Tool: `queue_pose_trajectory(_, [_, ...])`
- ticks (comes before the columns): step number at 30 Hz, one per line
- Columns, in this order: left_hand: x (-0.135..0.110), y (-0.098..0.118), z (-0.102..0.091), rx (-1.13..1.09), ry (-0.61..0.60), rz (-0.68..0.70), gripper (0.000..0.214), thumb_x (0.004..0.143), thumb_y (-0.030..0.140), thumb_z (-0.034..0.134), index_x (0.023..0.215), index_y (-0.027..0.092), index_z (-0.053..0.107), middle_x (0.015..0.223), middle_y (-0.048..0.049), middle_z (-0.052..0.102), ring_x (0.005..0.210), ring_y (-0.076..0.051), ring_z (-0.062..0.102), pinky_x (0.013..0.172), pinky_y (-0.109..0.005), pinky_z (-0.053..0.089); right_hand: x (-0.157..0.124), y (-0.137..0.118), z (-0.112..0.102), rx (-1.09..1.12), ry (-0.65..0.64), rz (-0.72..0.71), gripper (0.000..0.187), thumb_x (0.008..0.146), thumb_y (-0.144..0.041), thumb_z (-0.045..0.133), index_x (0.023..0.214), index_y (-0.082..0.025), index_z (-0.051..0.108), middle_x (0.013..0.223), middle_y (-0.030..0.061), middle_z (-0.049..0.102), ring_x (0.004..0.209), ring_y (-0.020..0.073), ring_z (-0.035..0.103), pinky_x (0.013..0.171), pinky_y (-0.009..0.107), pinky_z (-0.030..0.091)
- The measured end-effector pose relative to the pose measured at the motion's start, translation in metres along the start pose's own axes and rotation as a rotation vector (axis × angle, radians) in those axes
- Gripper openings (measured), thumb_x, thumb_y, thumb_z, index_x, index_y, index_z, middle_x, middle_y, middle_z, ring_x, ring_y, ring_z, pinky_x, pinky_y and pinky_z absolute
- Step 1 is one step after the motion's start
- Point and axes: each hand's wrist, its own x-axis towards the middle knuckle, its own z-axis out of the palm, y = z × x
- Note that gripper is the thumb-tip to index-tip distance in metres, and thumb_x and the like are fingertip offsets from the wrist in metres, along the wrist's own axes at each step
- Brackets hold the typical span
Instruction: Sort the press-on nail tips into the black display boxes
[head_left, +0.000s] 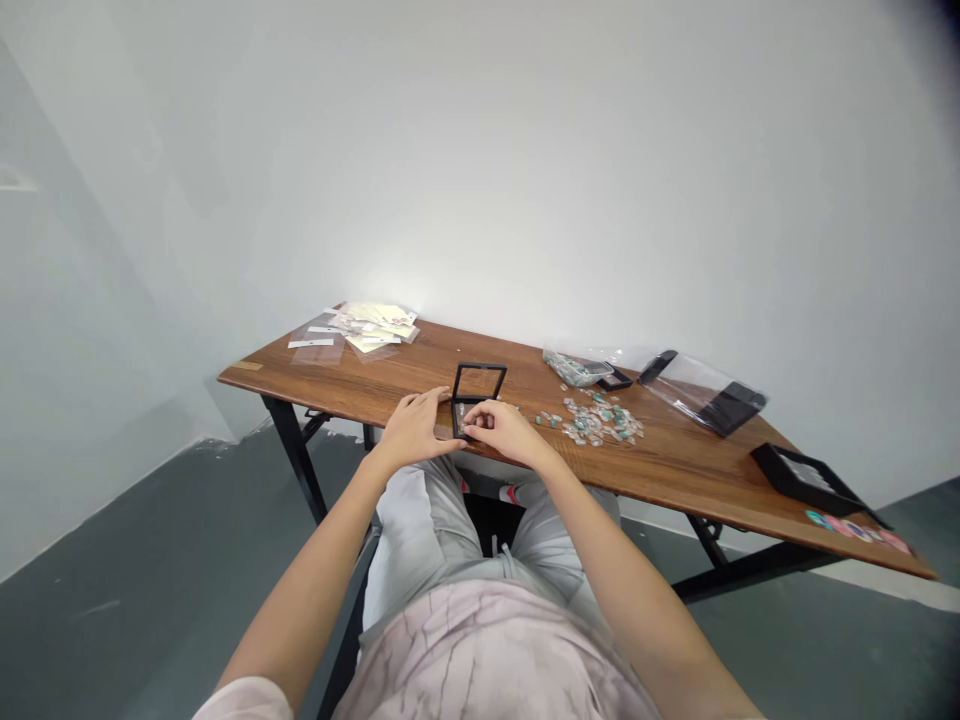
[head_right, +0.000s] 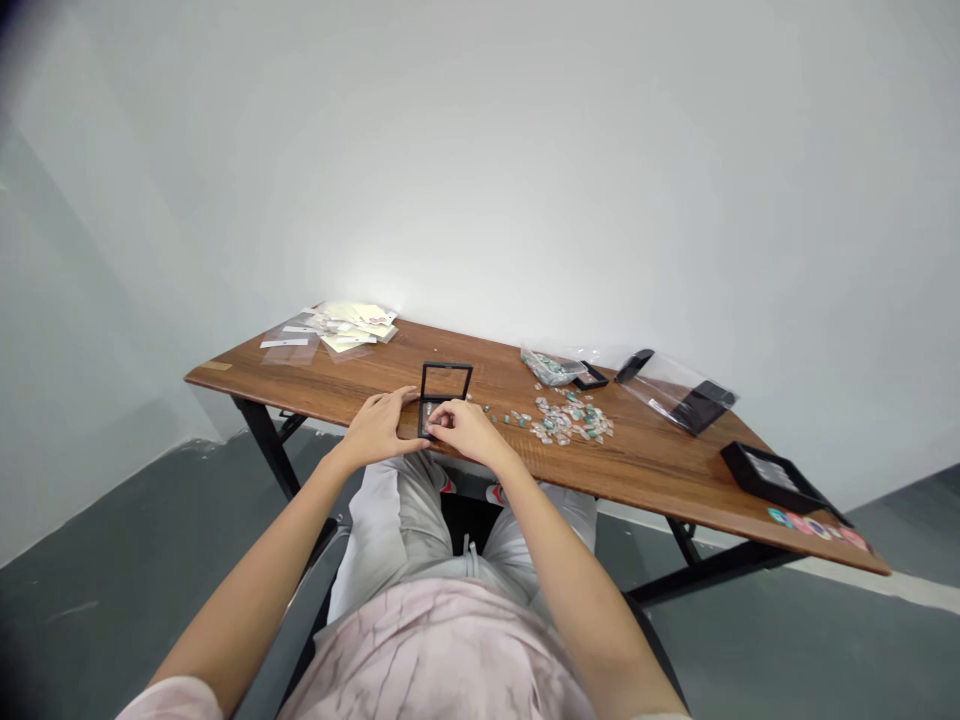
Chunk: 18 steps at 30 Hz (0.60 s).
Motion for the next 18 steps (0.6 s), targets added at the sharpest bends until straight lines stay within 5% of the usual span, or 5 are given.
queue_pose_trajectory(10, [-0.001,0.001,-0.001,-0.002,0.006,0.0,0.094,0.075,0.077,0.065,0.145,0.02,0.039,0.154,-0.0151,0.049,0.139,-0.033,0.05,0.116,-0.047,0.032,-0.017,0.005,-0.008,0.019,0.136,-0.042,0.015,0.09,-0.032,0.067,0.099,-0.021,0.073,0.086,0.0018,0.069,0.074,0.0157,0.058,0.07,0.028,0.045])
queue_pose_trajectory(18, [-0.001,0.002,-0.003,-0.015,0.005,-0.017,0.101,0.073,0.077,0.067,0.149,0.02,0.033,0.149,-0.0136,0.054,0.137,-0.032,0.052,0.116,-0.046,0.033,-0.073,0.09,-0.068,-0.196,0.577,0.042,0.022,0.092,-0.04,0.059,0.09,-0.021,0.07,0.094,0.0073,0.071,0.085,0.0227,0.063,0.082,0.036,0.048])
